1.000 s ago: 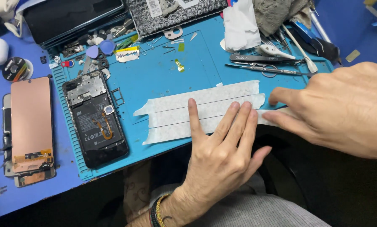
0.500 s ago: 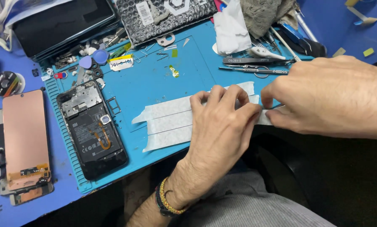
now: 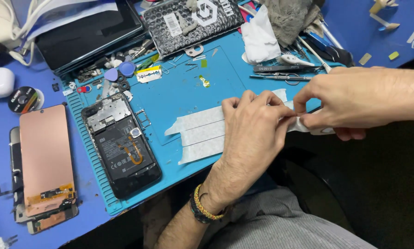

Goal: Preparing adhesive strips for a phone screen repair by applying tape to a backing and trimming it with scissors.

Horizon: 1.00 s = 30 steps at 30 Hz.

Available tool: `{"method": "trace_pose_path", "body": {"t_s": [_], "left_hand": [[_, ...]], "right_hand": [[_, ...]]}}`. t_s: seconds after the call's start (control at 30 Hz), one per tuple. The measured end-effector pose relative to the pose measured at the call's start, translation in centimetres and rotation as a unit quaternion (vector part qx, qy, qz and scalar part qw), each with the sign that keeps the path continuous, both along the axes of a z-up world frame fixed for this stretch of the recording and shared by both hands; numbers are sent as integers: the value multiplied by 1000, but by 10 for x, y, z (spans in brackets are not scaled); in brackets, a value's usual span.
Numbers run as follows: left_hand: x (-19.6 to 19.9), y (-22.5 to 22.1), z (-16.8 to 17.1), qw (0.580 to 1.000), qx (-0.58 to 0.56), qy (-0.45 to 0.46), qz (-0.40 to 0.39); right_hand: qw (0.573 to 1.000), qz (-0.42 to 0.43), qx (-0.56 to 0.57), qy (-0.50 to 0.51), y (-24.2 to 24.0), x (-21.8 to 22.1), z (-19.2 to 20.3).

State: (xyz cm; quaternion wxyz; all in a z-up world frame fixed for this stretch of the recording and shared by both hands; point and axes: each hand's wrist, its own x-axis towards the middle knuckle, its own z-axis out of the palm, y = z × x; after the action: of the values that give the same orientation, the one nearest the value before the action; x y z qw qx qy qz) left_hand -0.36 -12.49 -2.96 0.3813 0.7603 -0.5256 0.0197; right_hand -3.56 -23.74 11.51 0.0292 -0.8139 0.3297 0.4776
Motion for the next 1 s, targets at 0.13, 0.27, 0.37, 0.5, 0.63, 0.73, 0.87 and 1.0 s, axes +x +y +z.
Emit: {"method": "trace_pose_path", "body": {"t_s": [0.13,0.27,0.37,0.5,0.63,0.73,0.87,1.0], "left_hand": [[-1,1,5,1000,12,18,0],[1,1,4,1000,7,-5,12],[-2,5,9,1000,18,-4,7],[-4,8,12,1000,-14,-3,12],[-8,6,9,1000,3,-2,14],[-8,6,8,1000,18,-18,8],[-5,-1,2,999,36,-21,0],[-4,1,3,998,47,-29,-7]], "right_hand": [[990,77,-118,-10,3,-18,-8],[951,219,-210,-53,-1,-45,-26],[929,259,-254,-79,9,-58,-31],[911,285,-269,-128,0,-75,-52],[883,332,-283,-172,-1,-95,-70],[832,415,-285,-233,6,-105,-79],[780,502,-280,-247,42,-124,-59],[833,391,-277,-277,32,-173,-96]]}}
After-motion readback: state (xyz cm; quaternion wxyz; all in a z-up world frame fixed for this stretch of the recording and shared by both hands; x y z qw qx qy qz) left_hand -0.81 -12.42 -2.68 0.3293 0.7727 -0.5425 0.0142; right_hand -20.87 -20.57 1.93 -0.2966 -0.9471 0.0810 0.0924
